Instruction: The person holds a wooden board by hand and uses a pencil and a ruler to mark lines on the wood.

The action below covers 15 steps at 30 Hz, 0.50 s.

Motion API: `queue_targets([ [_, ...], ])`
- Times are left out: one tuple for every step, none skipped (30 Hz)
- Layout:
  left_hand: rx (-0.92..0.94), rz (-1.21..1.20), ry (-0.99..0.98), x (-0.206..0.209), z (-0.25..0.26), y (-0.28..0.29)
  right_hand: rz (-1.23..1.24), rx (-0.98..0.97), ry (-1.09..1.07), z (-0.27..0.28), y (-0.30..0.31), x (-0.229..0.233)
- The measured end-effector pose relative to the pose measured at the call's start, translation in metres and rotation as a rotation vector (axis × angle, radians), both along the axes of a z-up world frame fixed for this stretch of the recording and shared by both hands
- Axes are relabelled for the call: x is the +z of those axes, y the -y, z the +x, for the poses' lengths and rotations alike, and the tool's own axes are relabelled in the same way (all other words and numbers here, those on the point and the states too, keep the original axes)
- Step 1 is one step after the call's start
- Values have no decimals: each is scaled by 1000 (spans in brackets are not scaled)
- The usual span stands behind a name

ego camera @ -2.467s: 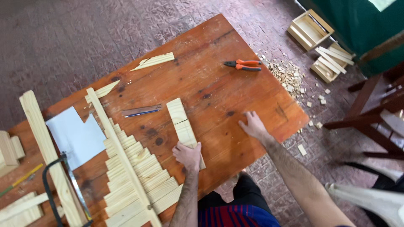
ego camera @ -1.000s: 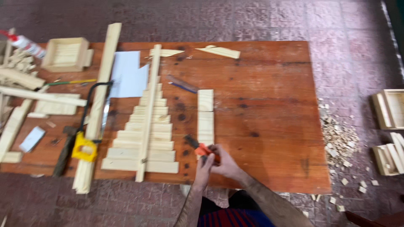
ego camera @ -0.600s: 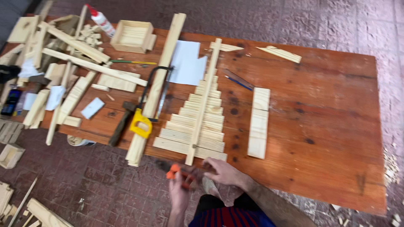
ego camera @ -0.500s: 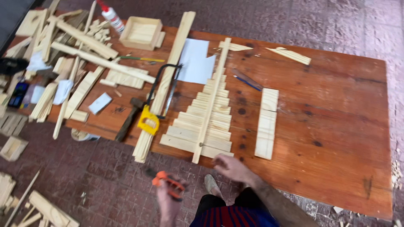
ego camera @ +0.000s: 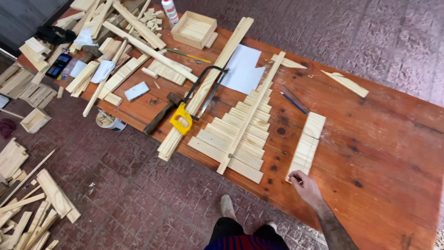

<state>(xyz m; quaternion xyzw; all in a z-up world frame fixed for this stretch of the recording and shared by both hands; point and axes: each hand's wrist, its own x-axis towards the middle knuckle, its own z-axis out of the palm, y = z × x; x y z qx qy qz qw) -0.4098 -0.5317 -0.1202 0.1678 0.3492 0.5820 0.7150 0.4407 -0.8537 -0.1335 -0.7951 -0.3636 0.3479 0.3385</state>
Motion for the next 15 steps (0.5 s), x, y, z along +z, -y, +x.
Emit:
queue_targets([
  [-2, -2, -18, 8, 5, 8, 3, -5, 3, 8, 14, 1],
  [-4, -4, -37, 16, 12, 17, -14, 7, 53, 16, 28, 1],
  [-9, -6, -58, 25, 17, 24, -30, 16, 100, 23, 42, 1],
  [-14, -7, -78, 32, 25, 33, -27, 7, 101, 33, 59, -3],
  [-21, -11, -99, 37, 34, 43, -31, 9, 140, 43, 78, -7],
  [-27, -15, -119, 43, 43, 52, -35, 10, 180, 53, 97, -12],
  [-32, -17, -140, 48, 52, 63, -33, 3, 181, 64, 116, -14],
  [-36, -20, -160, 53, 61, 74, -56, -14, 187, 75, 135, -16],
  [-35, -22, -180, 58, 68, 87, -78, -27, 194, 85, 151, -18],
  [-35, -24, -200, 63, 76, 100, -76, -30, 195, 96, 166, -20],
  [-28, -34, -225, 69, 78, 120, -123, -50, 212, 104, 182, -21],
  [-20, -43, -250, 76, 79, 139, -170, -70, 229, 109, 197, -23],
  [-3, -53, -276, 83, 77, 163, -172, -55, 225, 113, 209, -22],
  [14, -63, -302, 92, 74, 187, -202, -79, 231, 115, 221, -20],
  [36, -66, -326, 99, 71, 208, -225, -102, 240, 119, 225, -20],
])
